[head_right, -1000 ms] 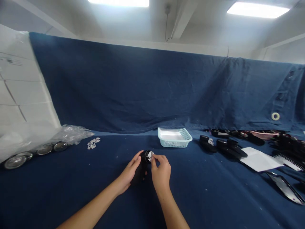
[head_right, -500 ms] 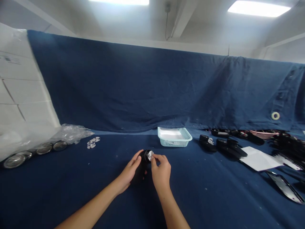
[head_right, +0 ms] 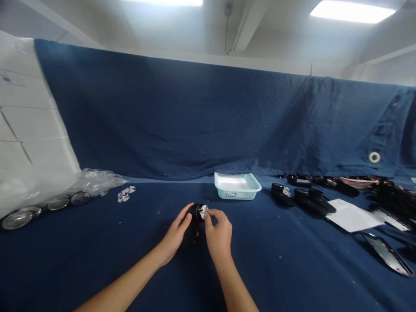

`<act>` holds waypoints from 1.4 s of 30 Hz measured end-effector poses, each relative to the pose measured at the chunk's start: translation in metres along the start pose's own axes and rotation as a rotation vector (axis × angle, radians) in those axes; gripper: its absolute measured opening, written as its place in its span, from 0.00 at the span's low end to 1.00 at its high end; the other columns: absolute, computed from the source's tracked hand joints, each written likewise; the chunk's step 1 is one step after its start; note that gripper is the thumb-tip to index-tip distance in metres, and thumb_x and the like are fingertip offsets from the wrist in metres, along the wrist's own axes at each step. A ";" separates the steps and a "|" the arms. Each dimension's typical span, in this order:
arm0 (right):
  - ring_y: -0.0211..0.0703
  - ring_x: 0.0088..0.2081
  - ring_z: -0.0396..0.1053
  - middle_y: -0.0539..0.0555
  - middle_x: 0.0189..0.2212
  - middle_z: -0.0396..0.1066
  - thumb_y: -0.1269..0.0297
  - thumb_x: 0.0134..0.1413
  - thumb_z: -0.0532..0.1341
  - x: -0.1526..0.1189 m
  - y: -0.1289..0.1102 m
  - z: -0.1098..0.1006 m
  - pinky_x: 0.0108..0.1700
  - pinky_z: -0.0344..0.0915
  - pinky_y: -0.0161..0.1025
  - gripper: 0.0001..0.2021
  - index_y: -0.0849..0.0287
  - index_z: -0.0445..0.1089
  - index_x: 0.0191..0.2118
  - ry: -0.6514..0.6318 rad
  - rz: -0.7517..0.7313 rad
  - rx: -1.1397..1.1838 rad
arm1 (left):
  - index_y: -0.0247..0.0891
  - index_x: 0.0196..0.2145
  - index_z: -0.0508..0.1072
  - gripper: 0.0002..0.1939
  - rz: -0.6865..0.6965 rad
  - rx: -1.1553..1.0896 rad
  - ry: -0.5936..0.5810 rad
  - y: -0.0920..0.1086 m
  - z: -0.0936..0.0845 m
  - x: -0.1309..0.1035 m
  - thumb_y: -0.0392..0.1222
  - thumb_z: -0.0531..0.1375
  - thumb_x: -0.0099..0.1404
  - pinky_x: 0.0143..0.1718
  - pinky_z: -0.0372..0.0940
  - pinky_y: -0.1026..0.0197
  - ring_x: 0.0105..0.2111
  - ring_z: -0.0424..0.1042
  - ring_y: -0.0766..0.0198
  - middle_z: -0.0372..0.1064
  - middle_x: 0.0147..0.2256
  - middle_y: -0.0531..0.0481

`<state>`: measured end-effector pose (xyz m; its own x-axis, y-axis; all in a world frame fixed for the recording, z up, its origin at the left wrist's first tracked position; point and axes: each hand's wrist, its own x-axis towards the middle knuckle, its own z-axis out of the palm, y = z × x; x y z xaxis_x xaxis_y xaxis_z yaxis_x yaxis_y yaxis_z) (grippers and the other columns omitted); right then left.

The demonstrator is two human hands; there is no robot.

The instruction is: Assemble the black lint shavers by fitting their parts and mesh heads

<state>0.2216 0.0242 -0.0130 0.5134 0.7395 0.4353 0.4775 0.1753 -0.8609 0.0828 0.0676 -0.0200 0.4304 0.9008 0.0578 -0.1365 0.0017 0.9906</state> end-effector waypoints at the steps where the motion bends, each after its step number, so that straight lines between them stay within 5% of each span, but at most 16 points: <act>1: 0.49 0.39 0.73 0.54 0.35 0.77 0.60 0.53 0.57 0.000 0.000 0.000 0.42 0.64 0.40 0.11 0.56 0.76 0.35 0.001 0.005 -0.005 | 0.47 0.63 0.52 0.36 0.007 0.002 0.010 0.000 0.000 -0.001 0.62 0.56 0.63 0.23 0.67 0.62 0.28 0.73 0.60 0.70 0.40 0.45; 11: 0.46 0.30 0.73 0.53 0.26 0.77 0.56 0.53 0.58 -0.002 -0.006 -0.001 0.35 0.64 0.37 0.12 0.57 0.74 0.28 0.066 0.039 -0.076 | 0.48 0.62 0.55 0.33 0.029 0.010 0.018 0.003 0.001 -0.002 0.61 0.56 0.63 0.24 0.66 0.62 0.29 0.72 0.60 0.70 0.42 0.46; 17: 0.44 0.27 0.72 0.52 0.26 0.76 0.54 0.54 0.57 -0.005 -0.007 0.001 0.29 0.62 0.36 0.14 0.56 0.74 0.38 0.083 -0.003 -0.152 | 0.47 0.63 0.54 0.36 0.012 0.019 0.008 0.005 0.001 -0.003 0.62 0.56 0.62 0.25 0.67 0.61 0.30 0.72 0.59 0.70 0.44 0.45; 23: 0.47 0.31 0.69 0.54 0.27 0.74 0.55 0.55 0.55 -0.005 -0.006 0.001 0.33 0.59 0.38 0.15 0.54 0.77 0.38 0.081 -0.072 -0.275 | 0.46 0.63 0.54 0.36 0.021 0.026 0.007 0.003 0.001 -0.001 0.62 0.57 0.62 0.26 0.67 0.61 0.29 0.73 0.60 0.69 0.48 0.44; 28: 0.47 0.29 0.67 0.54 0.24 0.72 0.54 0.56 0.54 -0.004 -0.005 0.001 0.31 0.57 0.38 0.16 0.55 0.77 0.36 0.079 -0.058 -0.282 | 0.46 0.63 0.53 0.35 0.034 0.063 0.009 0.003 0.002 -0.003 0.60 0.56 0.63 0.29 0.68 0.59 0.30 0.73 0.60 0.68 0.51 0.43; 34: 0.45 0.22 0.67 0.52 0.20 0.72 0.54 0.57 0.54 -0.006 -0.006 0.001 0.27 0.57 0.37 0.16 0.57 0.76 0.31 0.103 0.017 -0.216 | 0.41 0.63 0.56 0.33 0.173 0.187 0.036 -0.002 0.000 -0.002 0.57 0.56 0.65 0.45 0.66 0.56 0.39 0.72 0.57 0.63 0.57 0.43; 38: 0.44 0.21 0.66 0.51 0.17 0.71 0.53 0.57 0.54 -0.007 -0.010 -0.001 0.24 0.55 0.36 0.18 0.56 0.73 0.24 0.120 0.041 -0.195 | 0.41 0.63 0.56 0.33 0.176 0.203 0.027 -0.001 0.000 -0.003 0.57 0.55 0.65 0.45 0.67 0.55 0.39 0.72 0.57 0.66 0.54 0.44; 42: 0.42 0.19 0.63 0.49 0.14 0.68 0.54 0.58 0.52 -0.008 -0.010 -0.001 0.23 0.53 0.36 0.20 0.55 0.71 0.19 0.106 0.043 -0.180 | 0.42 0.61 0.58 0.33 0.137 0.106 0.055 0.003 0.003 -0.005 0.57 0.57 0.64 0.40 0.70 0.56 0.46 0.70 0.52 0.59 0.59 0.43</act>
<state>0.2130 0.0160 -0.0079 0.6036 0.6697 0.4325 0.5683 0.0190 -0.8226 0.0833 0.0622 -0.0166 0.3648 0.9117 0.1893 -0.0942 -0.1661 0.9816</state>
